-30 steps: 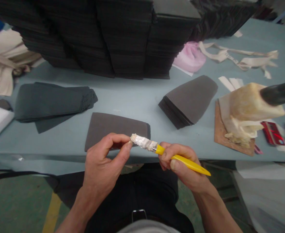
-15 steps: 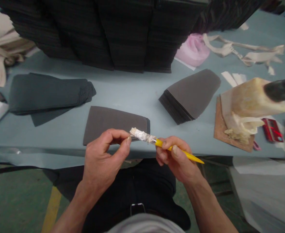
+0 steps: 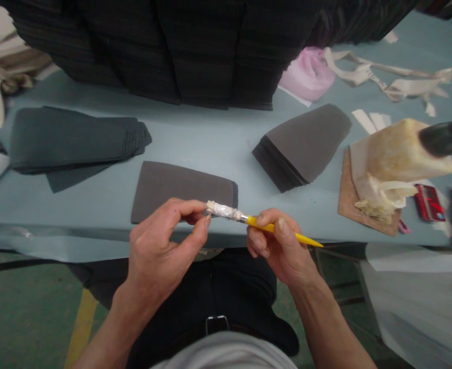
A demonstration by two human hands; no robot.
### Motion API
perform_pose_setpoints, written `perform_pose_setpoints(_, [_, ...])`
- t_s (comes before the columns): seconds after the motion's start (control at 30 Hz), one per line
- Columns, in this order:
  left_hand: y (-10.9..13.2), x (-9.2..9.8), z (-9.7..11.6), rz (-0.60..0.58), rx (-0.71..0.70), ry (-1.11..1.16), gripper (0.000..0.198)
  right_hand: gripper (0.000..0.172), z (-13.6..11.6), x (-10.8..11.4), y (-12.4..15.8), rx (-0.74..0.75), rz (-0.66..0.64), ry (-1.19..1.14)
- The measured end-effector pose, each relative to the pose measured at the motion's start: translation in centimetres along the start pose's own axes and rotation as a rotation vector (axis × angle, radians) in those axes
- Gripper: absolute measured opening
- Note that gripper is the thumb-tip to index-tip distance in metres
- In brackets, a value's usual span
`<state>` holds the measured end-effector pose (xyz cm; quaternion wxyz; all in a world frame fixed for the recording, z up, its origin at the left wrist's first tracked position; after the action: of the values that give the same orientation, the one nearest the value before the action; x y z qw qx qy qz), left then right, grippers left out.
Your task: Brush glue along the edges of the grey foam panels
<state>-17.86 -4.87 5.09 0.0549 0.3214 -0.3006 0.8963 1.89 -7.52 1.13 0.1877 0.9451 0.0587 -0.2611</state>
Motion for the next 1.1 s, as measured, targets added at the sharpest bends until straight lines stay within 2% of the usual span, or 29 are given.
perform_pose_setpoints(0.27, [0.3,-0.1,-0.1,-0.029,-0.004,-0.019,0.009,0.032,0.3,0.1,0.1,-0.041,0.029,-0.054])
perform_pose_setpoints(0.57, [0.2,-0.3,0.2,-0.043,-0.023,-0.011,0.009,0.039,0.5,0.6,0.2,-0.062,0.092,0.025])
perform_pose_setpoints(0.8, [0.3,-0.6,-0.2,-0.064,0.019,0.007,0.007,0.03,0.7,1.0,0.4,-0.031,0.052,0.08])
perform_pose_setpoints(1.1, [0.3,-0.7,-0.6,-0.073,0.071,0.012,0.008,0.027,0.4,0.9,0.4,0.014,0.021,0.138])
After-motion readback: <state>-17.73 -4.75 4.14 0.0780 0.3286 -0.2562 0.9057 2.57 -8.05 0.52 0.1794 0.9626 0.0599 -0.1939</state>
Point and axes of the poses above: each hand's wrist, its own y-axis away from the middle knuckle, its own x-axis out of the back of the hand, z = x × y, the point moved 4 cm from there along -y, towards the middle knuckle, and after that the axes turned 13 degrees about -x, right-handed, at the moved point
